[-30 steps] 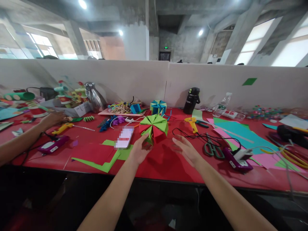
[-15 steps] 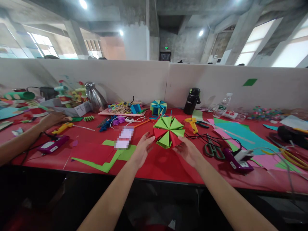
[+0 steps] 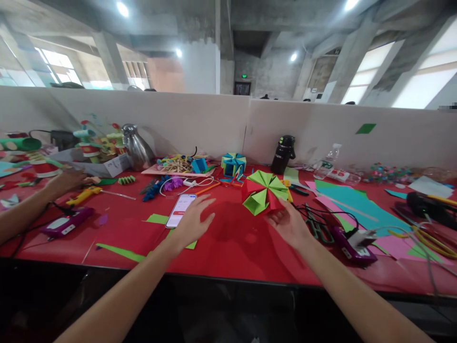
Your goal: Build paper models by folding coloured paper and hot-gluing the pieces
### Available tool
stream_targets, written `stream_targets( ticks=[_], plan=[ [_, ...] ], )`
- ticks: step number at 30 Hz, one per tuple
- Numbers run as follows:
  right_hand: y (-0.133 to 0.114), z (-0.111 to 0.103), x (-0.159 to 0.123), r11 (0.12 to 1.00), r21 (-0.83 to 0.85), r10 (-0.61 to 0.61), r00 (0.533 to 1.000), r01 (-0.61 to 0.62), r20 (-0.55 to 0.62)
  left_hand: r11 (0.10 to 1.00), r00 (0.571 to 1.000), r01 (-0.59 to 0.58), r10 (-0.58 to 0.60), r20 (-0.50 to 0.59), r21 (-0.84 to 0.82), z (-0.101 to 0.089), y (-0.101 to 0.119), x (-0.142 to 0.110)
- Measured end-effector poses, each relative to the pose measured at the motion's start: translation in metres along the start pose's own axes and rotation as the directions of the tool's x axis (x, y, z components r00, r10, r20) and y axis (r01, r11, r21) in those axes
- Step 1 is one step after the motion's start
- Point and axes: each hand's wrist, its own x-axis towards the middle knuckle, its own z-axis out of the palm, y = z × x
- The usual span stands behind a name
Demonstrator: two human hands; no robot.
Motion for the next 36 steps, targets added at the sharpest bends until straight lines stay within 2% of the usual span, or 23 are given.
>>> stream_targets(
  ticks=[2,3,5,7,9,13,17,19,22,25,28,30,32,36],
  plan=[
    [-0.006,-0.001,-0.002,0.998,-0.038,-0.048,0.996,0.051,0.069,0.975,0.995,0.094,-0.083,0.062,-0.202,0.005,0.007,0.001],
    [-0.008,-0.001,-0.005,0.996,-0.063,-0.064,0.993,0.071,0.101,0.924,0.981,0.186,-0.155,0.116,-0.333,0.009,0.013,0.002],
    [-0.011,0.000,-0.011,0.988,-0.115,-0.084,0.985,0.102,0.151,0.728,0.921,0.388,-0.277,0.275,-0.566,0.018,0.030,0.007],
    [-0.011,0.004,-0.017,0.978,-0.160,-0.102,0.975,0.135,0.198,0.517,0.868,0.493,-0.348,0.354,-0.700,0.029,0.047,0.015],
    [-0.010,0.010,-0.021,0.969,-0.191,-0.103,0.963,0.154,0.251,0.394,0.861,0.485,-0.369,0.349,-0.780,0.040,0.062,0.025],
    [-0.012,0.010,-0.019,0.965,-0.205,-0.097,0.950,0.162,0.295,0.288,0.868,0.465,-0.332,0.368,-0.837,0.051,0.071,0.039],
    [-0.017,-0.014,-0.018,0.926,-0.362,-0.051,0.986,0.106,0.159,0.128,0.783,0.541,-0.438,0.442,-0.831,0.043,0.055,0.033],
    [-0.016,-0.026,-0.021,0.866,-0.497,0.006,0.992,0.057,0.126,0.127,0.772,0.555,-0.449,0.451,-0.822,0.037,0.043,0.029],
    [-0.008,-0.030,-0.032,0.719,-0.691,0.149,0.955,0.073,0.256,0.173,0.787,0.555,-0.427,0.446,-0.814,0.039,0.033,0.044],
    [0.003,-0.022,-0.045,0.563,-0.805,0.292,0.867,0.186,0.404,0.194,0.823,0.498,-0.413,0.390,-0.845,0.056,0.039,0.095],
    [0.009,-0.017,-0.055,0.474,-0.842,0.366,0.811,0.260,0.456,0.190,0.859,0.434,-0.381,0.342,-0.880,0.083,0.053,0.163],
    [0.009,-0.019,-0.058,0.409,-0.860,0.381,0.800,0.304,0.463,0.188,0.874,0.418,-0.351,0.337,-0.889,0.101,0.057,0.199],
    [0.006,-0.023,-0.060,0.339,-0.881,0.382,0.807,0.331,0.450,0.203,0.873,0.433,-0.339,0.351,-0.879,0.115,0.054,0.219],
    [-0.003,-0.026,-0.064,0.281,-0.893,0.368,0.820,0.352,0.439,0.251,0.852,0.507,-0.291,0.435,-0.825,0.122,0.036,0.219]
  ],
)
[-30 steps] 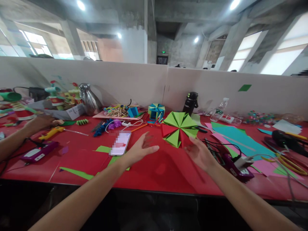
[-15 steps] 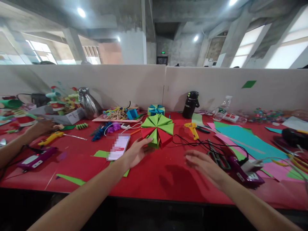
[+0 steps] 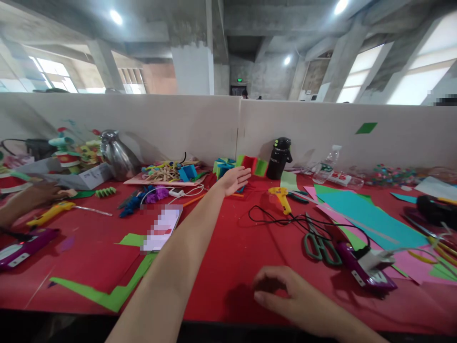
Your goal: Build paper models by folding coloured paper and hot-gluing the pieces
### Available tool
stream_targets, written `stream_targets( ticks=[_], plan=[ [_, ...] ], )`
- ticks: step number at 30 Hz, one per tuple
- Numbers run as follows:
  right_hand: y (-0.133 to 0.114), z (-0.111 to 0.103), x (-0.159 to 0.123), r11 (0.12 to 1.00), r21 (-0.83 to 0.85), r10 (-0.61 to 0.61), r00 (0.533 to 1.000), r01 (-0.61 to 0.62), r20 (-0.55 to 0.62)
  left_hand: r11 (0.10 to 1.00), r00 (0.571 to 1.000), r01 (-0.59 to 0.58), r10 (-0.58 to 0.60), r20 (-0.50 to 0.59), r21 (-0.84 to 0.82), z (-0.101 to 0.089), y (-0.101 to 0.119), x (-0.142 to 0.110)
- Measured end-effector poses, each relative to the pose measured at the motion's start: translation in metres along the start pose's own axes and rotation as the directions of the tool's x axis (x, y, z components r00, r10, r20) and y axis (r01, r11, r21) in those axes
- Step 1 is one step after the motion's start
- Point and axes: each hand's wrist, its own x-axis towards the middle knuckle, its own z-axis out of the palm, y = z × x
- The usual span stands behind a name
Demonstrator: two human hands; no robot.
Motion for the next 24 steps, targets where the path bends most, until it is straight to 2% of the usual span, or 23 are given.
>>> stream_targets(
  ticks=[4,6,7,8,10,11,13,15,17,19,22,24],
  plan=[
    [0.000,-0.001,0.001,1.000,0.010,-0.028,1.000,0.028,0.007,0.996,1.000,0.007,-0.008,0.019,0.091,-0.020,0.000,-0.018],
    [0.007,-0.002,0.010,0.998,0.029,-0.046,0.996,0.048,-0.071,0.990,0.999,0.010,-0.014,0.029,0.144,-0.028,0.002,-0.033],
    [0.012,-0.004,0.018,0.997,0.046,-0.058,0.987,0.065,-0.150,0.984,0.999,0.014,-0.022,0.044,0.175,-0.030,0.002,-0.044],
    [0.017,-0.008,0.027,0.994,0.072,-0.065,0.966,0.086,-0.250,0.977,0.997,0.020,-0.034,0.063,0.211,-0.033,0.002,-0.056],
    [0.027,-0.019,0.051,0.973,0.179,-0.045,0.880,0.146,-0.473,0.958,0.992,0.035,-0.069,0.109,0.285,-0.038,-0.001,-0.085],
    [0.031,-0.026,0.065,0.949,0.273,0.019,0.838,0.156,-0.545,0.946,0.987,0.049,-0.095,0.132,0.319,-0.040,-0.003,-0.102],
    [0.033,-0.042,0.095,0.829,0.539,0.257,0.756,0.147,-0.602,0.883,0.966,0.045,-0.157,0.205,0.466,-0.045,-0.007,-0.136],
    [0.030,-0.058,0.124,0.782,0.607,0.310,0.755,0.142,-0.577,0.816,0.953,-0.009,-0.168,0.252,0.578,-0.050,-0.010,-0.167],
    [0.021,-0.070,0.149,0.754,0.633,0.307,0.759,0.174,-0.574,0.783,0.962,-0.022,-0.154,0.228,0.622,-0.055,-0.013,-0.189],
    [0.008,-0.075,0.167,0.740,0.628,0.263,0.756,0.240,-0.599,0.777,0.977,-0.028,-0.113,0.183,0.629,-0.061,-0.015,-0.198],
    [-0.017,-0.063,0.174,0.742,0.572,0.136,0.757,0.350,-0.639,0.848,0.998,-0.045,0.015,0.061,0.528,-0.067,-0.017,-0.193],
    [-0.035,-0.038,0.164,0.768,0.510,0.005,0.792,0.387,-0.610,0.932,0.997,-0.055,0.074,-0.039,0.359,-0.067,-0.018,-0.183]
  ],
)
